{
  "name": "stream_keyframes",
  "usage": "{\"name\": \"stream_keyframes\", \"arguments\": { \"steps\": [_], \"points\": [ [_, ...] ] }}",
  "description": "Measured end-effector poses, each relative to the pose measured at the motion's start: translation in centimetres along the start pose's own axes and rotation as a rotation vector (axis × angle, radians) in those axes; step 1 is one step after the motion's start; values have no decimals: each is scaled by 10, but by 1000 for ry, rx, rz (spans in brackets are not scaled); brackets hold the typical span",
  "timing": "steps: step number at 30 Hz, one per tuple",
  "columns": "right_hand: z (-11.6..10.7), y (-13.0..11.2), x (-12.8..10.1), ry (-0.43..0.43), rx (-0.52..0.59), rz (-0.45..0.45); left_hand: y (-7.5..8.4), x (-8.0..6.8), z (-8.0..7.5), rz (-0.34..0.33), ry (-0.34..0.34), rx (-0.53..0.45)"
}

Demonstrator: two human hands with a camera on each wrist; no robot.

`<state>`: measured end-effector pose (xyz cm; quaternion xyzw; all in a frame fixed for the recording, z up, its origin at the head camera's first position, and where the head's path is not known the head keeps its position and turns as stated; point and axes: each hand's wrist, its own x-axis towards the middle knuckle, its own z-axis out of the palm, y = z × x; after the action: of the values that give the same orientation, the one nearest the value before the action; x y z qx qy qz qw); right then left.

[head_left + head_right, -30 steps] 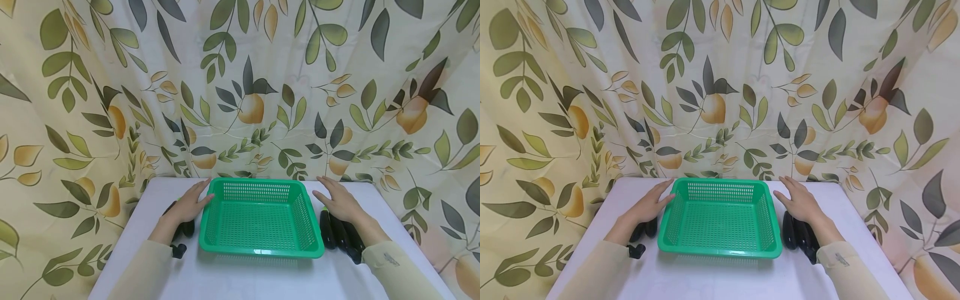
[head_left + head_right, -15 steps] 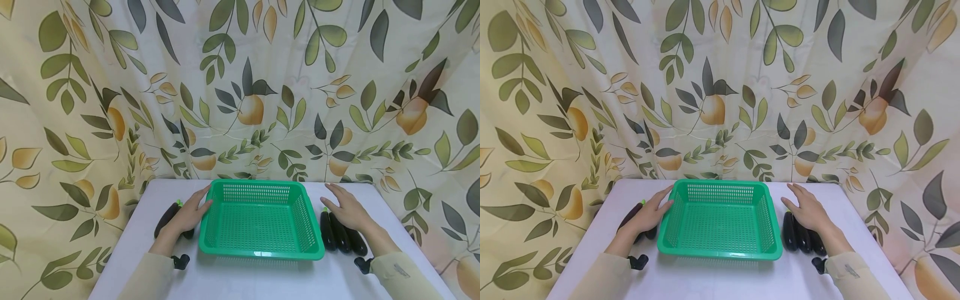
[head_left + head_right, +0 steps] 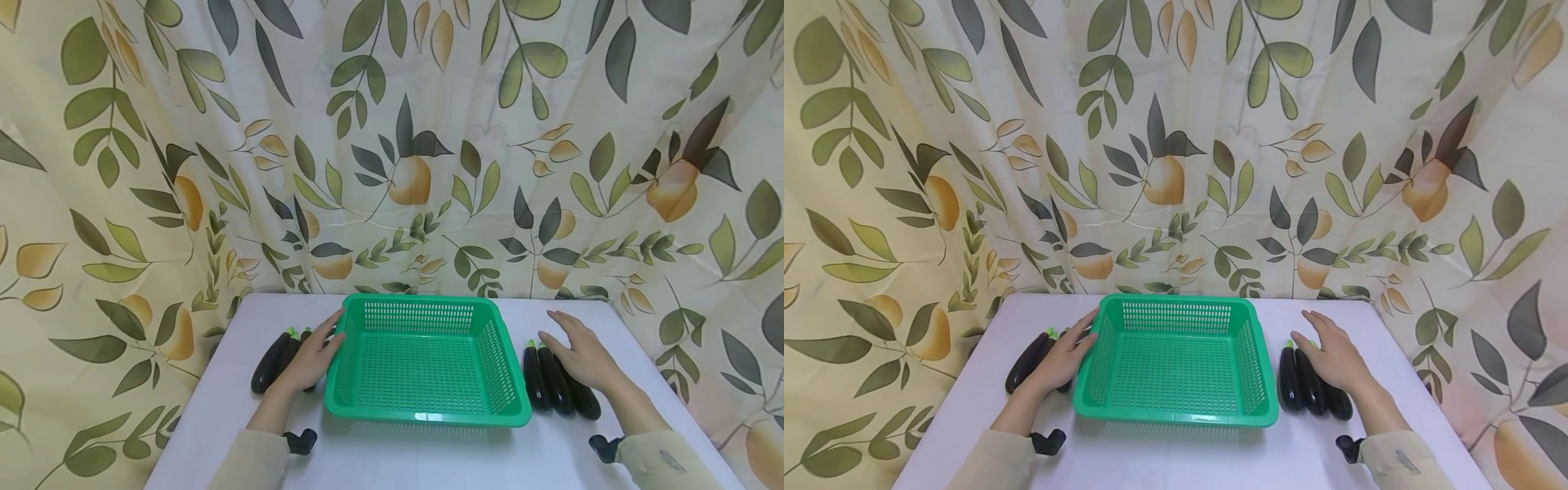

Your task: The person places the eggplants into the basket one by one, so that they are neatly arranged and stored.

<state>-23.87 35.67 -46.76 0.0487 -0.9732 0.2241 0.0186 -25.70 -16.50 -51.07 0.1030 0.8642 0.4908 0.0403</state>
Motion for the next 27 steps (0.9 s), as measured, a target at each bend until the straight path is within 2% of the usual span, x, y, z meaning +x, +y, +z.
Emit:
{"name": "stream_keyframes", "arguments": {
  "steps": [11,20,27],
  "points": [
    [7,23,-7,1,13,29,-6,-6,12,-81,-7,-158],
    [13,44,-21,-18,16,90,-6,-8,21,-92,-7,-282],
    [21,54,-24,-4,51,108,-15,-9,25,-105,-6,-424]
  ]
}}
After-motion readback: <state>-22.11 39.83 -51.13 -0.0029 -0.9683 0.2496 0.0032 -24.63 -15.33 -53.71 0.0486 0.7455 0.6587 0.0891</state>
